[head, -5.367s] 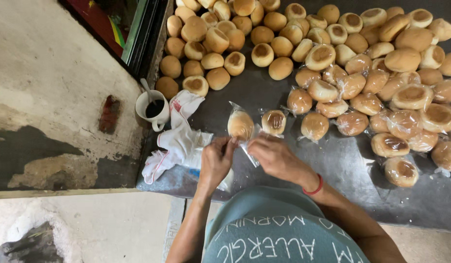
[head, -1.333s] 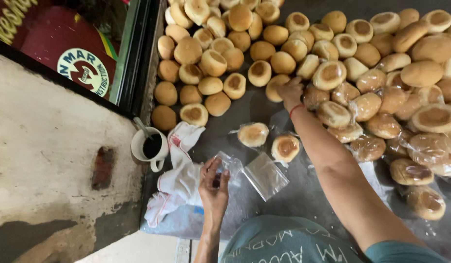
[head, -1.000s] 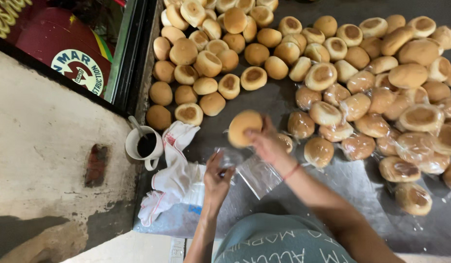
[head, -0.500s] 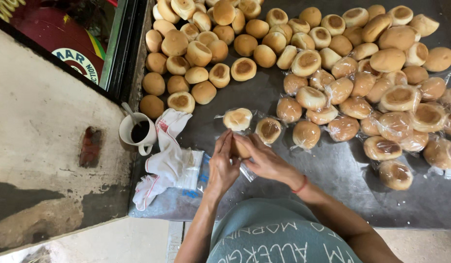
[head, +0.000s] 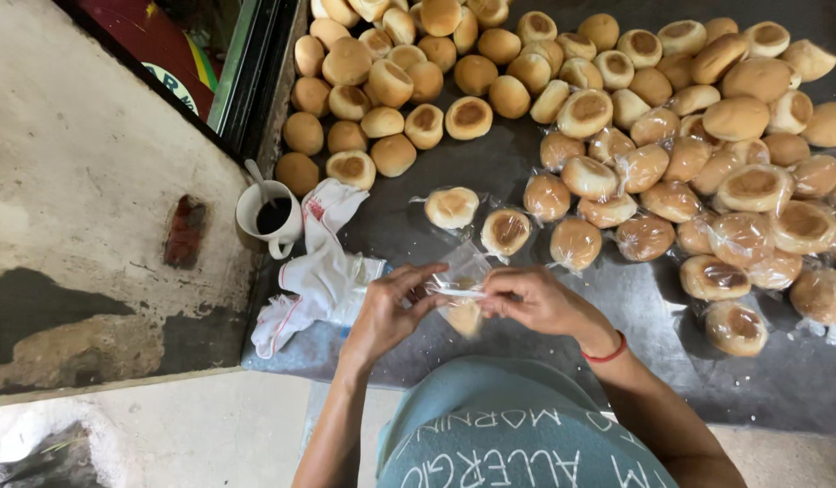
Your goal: The person picks up bread rolls from a large pile and places them individually into small plastic bags.
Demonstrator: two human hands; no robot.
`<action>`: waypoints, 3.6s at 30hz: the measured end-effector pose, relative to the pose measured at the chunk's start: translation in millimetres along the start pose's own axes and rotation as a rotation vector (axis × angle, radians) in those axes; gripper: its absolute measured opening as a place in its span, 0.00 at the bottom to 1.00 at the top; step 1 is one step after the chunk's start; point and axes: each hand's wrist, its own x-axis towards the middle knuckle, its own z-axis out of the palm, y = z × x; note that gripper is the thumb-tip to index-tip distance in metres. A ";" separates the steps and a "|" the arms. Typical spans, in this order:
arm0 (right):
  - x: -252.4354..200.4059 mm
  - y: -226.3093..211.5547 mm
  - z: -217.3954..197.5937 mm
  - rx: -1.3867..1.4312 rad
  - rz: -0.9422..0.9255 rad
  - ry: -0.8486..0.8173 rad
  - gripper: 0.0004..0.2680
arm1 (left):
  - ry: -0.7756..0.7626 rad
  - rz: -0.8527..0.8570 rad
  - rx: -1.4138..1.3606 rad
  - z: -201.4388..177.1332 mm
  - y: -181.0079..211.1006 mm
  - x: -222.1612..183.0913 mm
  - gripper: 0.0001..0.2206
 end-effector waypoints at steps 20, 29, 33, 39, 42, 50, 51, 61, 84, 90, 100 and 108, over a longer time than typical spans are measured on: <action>13.8 12.9 6.9 -0.005 -0.198 0.251 0.03 | 0.262 0.197 0.269 24.5 -1.1 19.8 0.03; 14.7 -3.1 30.2 -0.456 -0.283 0.192 0.06 | 0.057 -0.337 -0.496 68.9 -60.1 1.9 0.11; 26.6 -0.3 32.2 -0.343 -0.137 0.285 0.06 | -0.090 -0.199 -0.068 52.4 -37.8 -1.7 0.09; 28.7 12.8 29.8 -0.165 -0.262 0.441 0.03 | 0.080 -0.054 0.289 55.3 1.5 -0.1 0.08; 24.2 28.8 27.0 0.400 -0.013 0.378 0.03 | 0.267 0.265 0.439 50.7 5.6 0.9 0.10; 31.5 29.5 27.8 -0.007 -0.119 0.325 0.08 | 0.340 0.177 0.437 53.3 -9.7 8.3 0.06; 34.3 23.9 27.3 -0.204 -0.257 0.281 0.09 | 0.278 0.006 0.158 56.8 -19.3 11.6 0.05; 18.5 -9.5 39.8 -0.860 -0.453 0.396 0.11 | 0.259 -0.330 -0.467 76.1 -49.8 -0.4 0.04; -15.8 70.9 4.8 0.104 0.159 0.739 0.02 | 0.326 -0.339 0.799 -58.8 -126.6 -75.7 0.14; -26.4 81.1 9.6 -0.006 0.193 0.697 0.03 | 0.739 -0.459 0.428 -110.3 -58.2 -102.8 0.10; -41.8 81.9 9.2 -0.050 0.196 0.657 0.02 | 1.379 0.361 0.497 -189.4 -76.7 -113.8 0.03; -48.8 108.1 9.2 -0.011 0.202 0.668 0.02 | 0.777 -0.552 0.667 -107.6 -129.8 -97.6 0.24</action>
